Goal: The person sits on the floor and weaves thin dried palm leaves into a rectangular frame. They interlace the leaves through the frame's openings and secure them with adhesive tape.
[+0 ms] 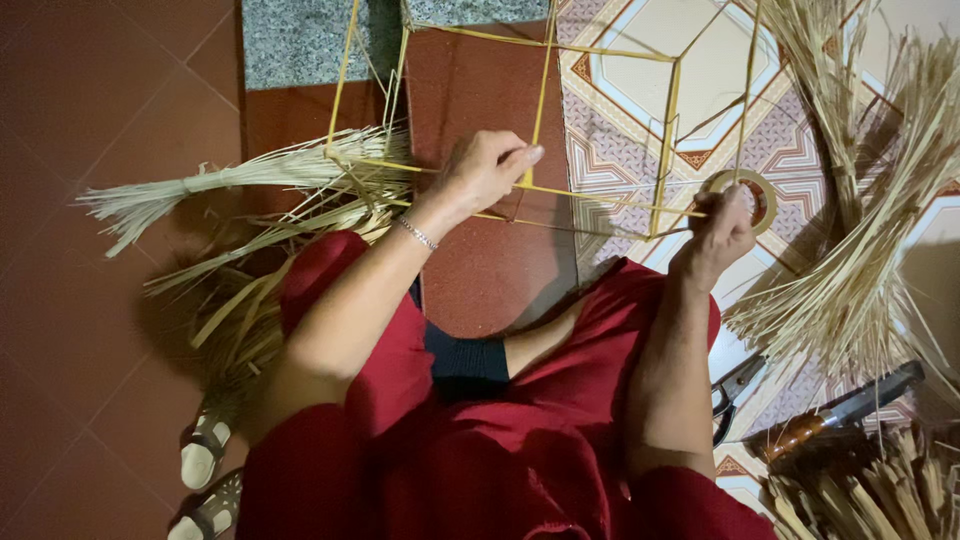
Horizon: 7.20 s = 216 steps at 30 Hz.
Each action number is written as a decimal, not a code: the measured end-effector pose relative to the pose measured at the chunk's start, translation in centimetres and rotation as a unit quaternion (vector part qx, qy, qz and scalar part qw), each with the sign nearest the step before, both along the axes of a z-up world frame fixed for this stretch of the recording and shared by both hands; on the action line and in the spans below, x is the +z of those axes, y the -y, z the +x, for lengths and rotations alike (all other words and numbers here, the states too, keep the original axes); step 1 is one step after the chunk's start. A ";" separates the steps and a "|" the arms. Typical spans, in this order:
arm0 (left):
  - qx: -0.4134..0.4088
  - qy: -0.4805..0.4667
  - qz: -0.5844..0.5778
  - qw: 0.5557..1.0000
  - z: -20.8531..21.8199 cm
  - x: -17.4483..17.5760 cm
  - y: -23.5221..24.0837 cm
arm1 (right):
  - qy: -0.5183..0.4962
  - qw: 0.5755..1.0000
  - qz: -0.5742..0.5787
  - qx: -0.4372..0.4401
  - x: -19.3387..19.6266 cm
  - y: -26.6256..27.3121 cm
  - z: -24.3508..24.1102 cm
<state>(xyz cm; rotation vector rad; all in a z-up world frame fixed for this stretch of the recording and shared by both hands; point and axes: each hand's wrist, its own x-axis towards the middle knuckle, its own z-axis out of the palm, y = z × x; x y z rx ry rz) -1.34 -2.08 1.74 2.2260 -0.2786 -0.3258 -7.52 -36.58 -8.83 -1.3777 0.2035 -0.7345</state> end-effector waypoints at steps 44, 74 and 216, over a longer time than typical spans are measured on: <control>-0.123 0.218 0.092 0.964 -1.2 0.1 3.3 | 0.010 0.804 -0.579 0.137 10.5 -13.0 1.7; -0.114 0.380 0.066 0.915 -3.8 -0.3 -0.7 | 0.033 0.883 -0.445 -0.145 5.7 -8.3 1.1; -0.200 0.262 -0.012 0.944 0.1 -3.9 9.9 | 0.018 0.831 -0.550 0.075 10.8 -8.1 -2.7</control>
